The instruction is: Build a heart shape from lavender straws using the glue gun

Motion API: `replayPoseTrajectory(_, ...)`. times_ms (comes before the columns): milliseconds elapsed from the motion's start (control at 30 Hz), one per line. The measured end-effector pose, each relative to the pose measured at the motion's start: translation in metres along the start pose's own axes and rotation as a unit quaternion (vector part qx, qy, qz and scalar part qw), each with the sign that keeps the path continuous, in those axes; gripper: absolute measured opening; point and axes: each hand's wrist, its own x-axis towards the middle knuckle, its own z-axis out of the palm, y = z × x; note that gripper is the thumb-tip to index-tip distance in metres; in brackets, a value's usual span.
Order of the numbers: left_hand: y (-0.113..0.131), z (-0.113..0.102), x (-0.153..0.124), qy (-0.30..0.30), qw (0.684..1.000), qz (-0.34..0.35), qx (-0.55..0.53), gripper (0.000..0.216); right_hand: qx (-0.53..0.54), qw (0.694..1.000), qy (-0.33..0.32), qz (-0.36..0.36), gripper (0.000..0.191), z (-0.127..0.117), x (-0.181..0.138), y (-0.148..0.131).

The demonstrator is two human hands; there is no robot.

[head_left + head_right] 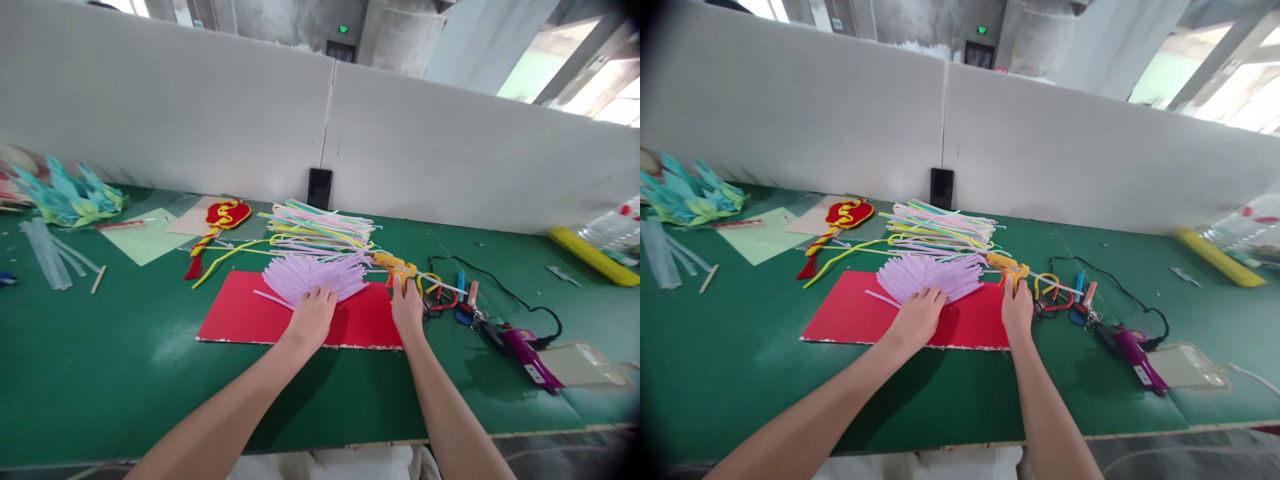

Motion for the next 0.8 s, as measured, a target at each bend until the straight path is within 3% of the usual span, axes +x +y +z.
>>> replayPoseTrajectory(367, -0.004, 0.003, 0.0, 0.012, 1.0, 0.005, -0.011, 0.03, -0.146, 0.988, 0.041, -0.036, 0.056, -0.01, 0.011, 0.018)
replayPoseTrajectory(633, -0.004, 0.005, 0.001, 0.017, 1.0, 0.003, -0.011, 0.029, -0.215, 0.974, 0.068, -0.034, 0.047, -0.012, 0.007, 0.02)
replayPoseTrajectory(800, -0.003, 0.004, 0.0, 0.014, 1.0, 0.0, -0.014, 0.029, -0.227, 0.966, 0.073, -0.098, 0.037, -0.013, 0.006, 0.005)
